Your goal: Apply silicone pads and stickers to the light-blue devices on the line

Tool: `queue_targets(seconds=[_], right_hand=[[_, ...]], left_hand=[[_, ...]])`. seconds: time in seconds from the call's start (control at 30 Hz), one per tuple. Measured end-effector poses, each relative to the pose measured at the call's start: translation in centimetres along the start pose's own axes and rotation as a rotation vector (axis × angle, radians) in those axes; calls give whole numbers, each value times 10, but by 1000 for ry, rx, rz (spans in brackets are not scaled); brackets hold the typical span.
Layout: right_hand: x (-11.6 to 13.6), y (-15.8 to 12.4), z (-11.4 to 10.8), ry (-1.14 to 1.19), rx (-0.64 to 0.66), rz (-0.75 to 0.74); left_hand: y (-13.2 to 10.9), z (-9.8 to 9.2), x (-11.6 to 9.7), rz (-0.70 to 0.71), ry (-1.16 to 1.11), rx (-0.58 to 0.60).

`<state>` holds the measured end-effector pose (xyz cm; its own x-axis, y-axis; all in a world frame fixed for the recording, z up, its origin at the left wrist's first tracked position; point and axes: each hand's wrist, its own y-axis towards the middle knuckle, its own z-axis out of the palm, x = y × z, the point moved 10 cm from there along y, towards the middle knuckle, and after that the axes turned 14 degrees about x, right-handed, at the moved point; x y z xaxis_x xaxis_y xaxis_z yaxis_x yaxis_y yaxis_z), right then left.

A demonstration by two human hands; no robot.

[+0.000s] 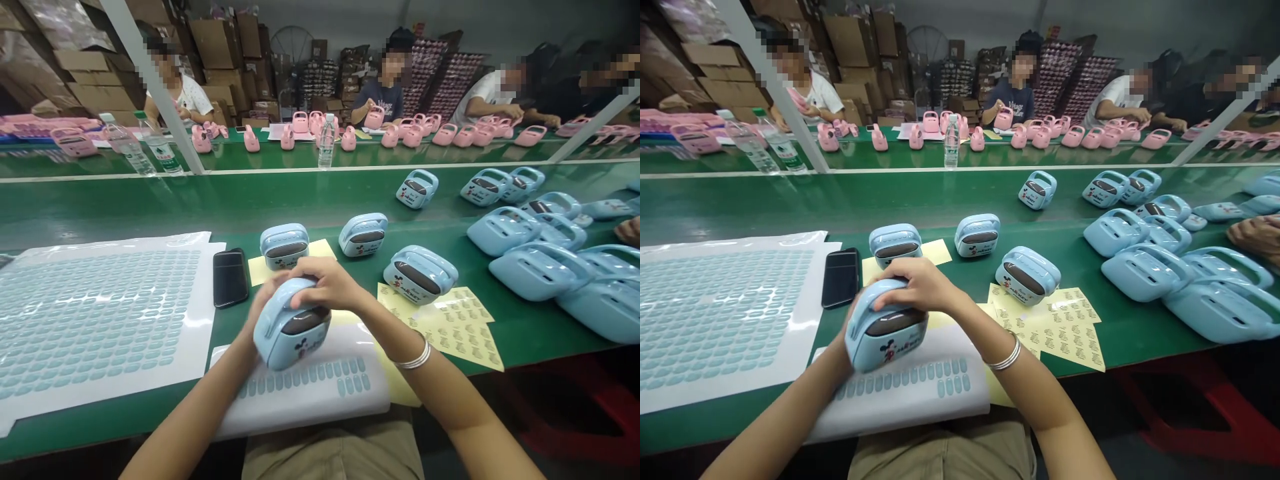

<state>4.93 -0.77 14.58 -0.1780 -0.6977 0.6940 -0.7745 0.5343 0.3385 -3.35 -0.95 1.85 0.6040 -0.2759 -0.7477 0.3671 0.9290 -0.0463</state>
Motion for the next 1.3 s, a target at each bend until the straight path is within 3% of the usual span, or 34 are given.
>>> queue_targets(seconds=[0.07,0.13,0.2,0.3,0.37,0.43,0.5,0.57,0.67,0.7,0.77,0.87,0.97,1.07,1.2,1.3], right_hand=[[5,10,2,-167,23,60],[-2,19,6,-319,46,166],[-16,28,10,-401,79,259],[-31,39,16,-420,102,305],[-29,39,17,-460,109,264],[-20,25,7,-570,67,222],[-12,-6,-20,-724,-86,279],[-11,-59,-64,-878,-335,474],[-25,-154,-124,-1023,-613,887],[-36,-177,-134,-1021,-600,985],[-56,-201,-141,-989,-492,1034],[-56,-194,-125,-986,-337,850],[-18,-164,-88,-996,-216,597],[20,-135,-57,-786,-207,432],[23,-100,-25,-467,-156,455],[18,-100,-17,-380,-294,485]], left_hand=[[-5,-28,-42,292,32,-178],[-24,-48,-82,589,239,-347],[-45,-44,-106,814,547,-437],[-65,-19,-106,1007,825,-414],[-70,11,-95,1074,1014,-267],[-73,60,-70,1148,1380,25],[-74,96,-36,1179,1701,319],[-69,109,-18,1121,1809,440],[-45,104,-3,806,1746,497],[-38,100,4,683,1692,528],[-28,92,19,473,1552,606],[-21,79,36,269,1348,648],[-17,69,45,134,1110,652],[-17,71,44,114,767,694],[-21,73,47,-8,522,757],[-23,68,46,-95,444,729]])
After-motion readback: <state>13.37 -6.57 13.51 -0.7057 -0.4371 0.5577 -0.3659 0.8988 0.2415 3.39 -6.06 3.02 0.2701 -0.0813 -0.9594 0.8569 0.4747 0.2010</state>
